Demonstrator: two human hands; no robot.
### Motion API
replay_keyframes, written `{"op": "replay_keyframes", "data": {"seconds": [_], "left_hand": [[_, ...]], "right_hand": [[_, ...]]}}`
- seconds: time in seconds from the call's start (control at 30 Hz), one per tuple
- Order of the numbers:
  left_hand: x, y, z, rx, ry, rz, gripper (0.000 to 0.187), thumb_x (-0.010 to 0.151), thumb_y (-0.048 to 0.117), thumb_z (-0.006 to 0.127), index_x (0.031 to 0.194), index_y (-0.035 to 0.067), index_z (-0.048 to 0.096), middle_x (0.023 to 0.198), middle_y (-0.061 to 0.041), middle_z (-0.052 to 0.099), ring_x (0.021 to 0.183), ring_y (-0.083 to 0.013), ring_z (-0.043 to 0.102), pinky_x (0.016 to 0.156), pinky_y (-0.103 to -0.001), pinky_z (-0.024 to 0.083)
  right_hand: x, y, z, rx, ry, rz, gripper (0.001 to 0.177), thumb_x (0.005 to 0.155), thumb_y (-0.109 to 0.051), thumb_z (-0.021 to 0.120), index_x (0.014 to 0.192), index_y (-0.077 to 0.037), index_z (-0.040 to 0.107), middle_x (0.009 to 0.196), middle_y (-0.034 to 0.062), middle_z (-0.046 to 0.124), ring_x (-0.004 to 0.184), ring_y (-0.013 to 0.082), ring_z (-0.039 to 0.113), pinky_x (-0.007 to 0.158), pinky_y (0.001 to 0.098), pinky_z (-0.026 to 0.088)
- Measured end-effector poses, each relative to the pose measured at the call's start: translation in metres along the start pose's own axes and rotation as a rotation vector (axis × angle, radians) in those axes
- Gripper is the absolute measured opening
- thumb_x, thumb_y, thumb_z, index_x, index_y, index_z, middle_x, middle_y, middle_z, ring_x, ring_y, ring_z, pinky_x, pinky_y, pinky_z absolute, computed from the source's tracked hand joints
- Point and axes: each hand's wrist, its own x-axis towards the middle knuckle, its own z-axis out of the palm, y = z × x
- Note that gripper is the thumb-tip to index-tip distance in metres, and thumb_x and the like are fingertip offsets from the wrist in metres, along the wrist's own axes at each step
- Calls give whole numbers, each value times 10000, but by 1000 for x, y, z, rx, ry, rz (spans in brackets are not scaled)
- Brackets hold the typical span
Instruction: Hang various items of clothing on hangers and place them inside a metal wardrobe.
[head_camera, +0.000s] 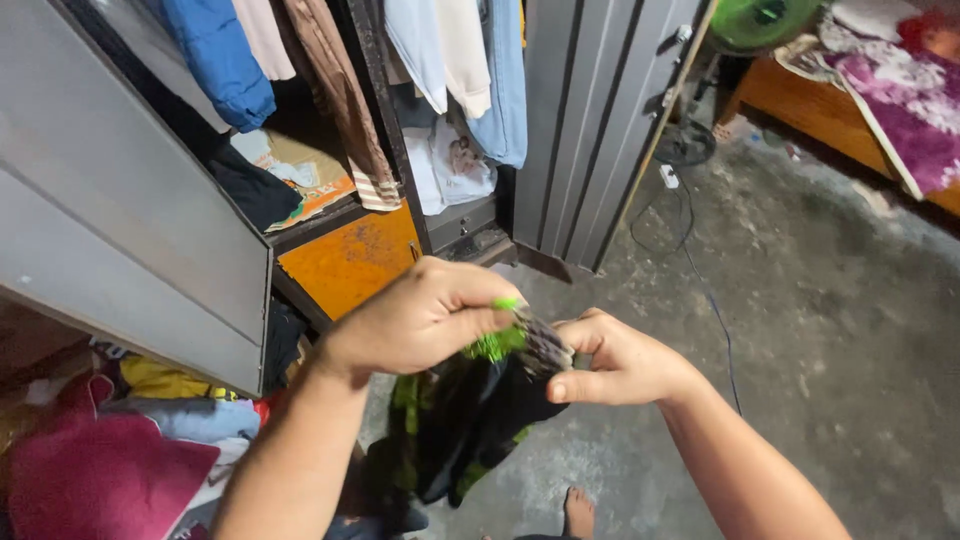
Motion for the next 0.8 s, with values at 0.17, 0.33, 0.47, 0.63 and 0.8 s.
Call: {"op": "replay_keyframes", "data": {"seconds": [0.17, 0.33, 0.47, 0.63, 0.8], "left_hand": [[3, -14, -14, 48, 260, 58, 136, 1066, 122, 631, 1093, 1, 687, 925, -56, 690, 848, -121, 624, 765, -285, 514], [-2, -9, -36, -272, 717, -4, 138, 1099, 94, 633, 1198, 18, 691, 1065, -19, 712, 938, -113, 611, 873, -270, 482], [-3, 8, -37, -382, 758, 129, 152, 1090, 118, 627, 1184, 23, 700, 1117, -68, 747, 1046, -152, 692, 1008, -316, 542], [-7, 9, -42, -231, 759, -6, 167, 1101, 103, 622, 1187, -22, 692, 1117, -68, 741, 991, -122, 670, 938, -285, 530], [-10, 15, -46, 164, 722, -230, 219, 1086, 124, 608, 1206, -36, 696, 1041, 3, 688, 943, -63, 592, 844, -244, 492]], "right_hand": [[-14, 21, -52, -93, -189, 188, 338, 894, -342, 786, 918, -10, 732, 721, 43, 738, 676, 108, 644, 620, 345, 553], [-48, 66, -112, -651, -345, 464, 374, 916, -414, 735, 934, -45, 791, 706, 145, 689, 617, 209, 578, 642, 380, 507], [-66, 70, -152, -349, -170, 281, 280, 900, -328, 715, 1051, -105, 788, 758, 61, 794, 652, 124, 715, 636, 349, 574], [-79, 85, -206, -529, 47, 277, 269, 882, -314, 704, 817, -57, 750, 612, 108, 666, 566, 199, 610, 542, 387, 511], [-72, 67, -239, -1108, 302, 146, 400, 867, -381, 809, 760, -31, 648, 697, 129, 617, 753, 315, 621, 759, 453, 505]]}}
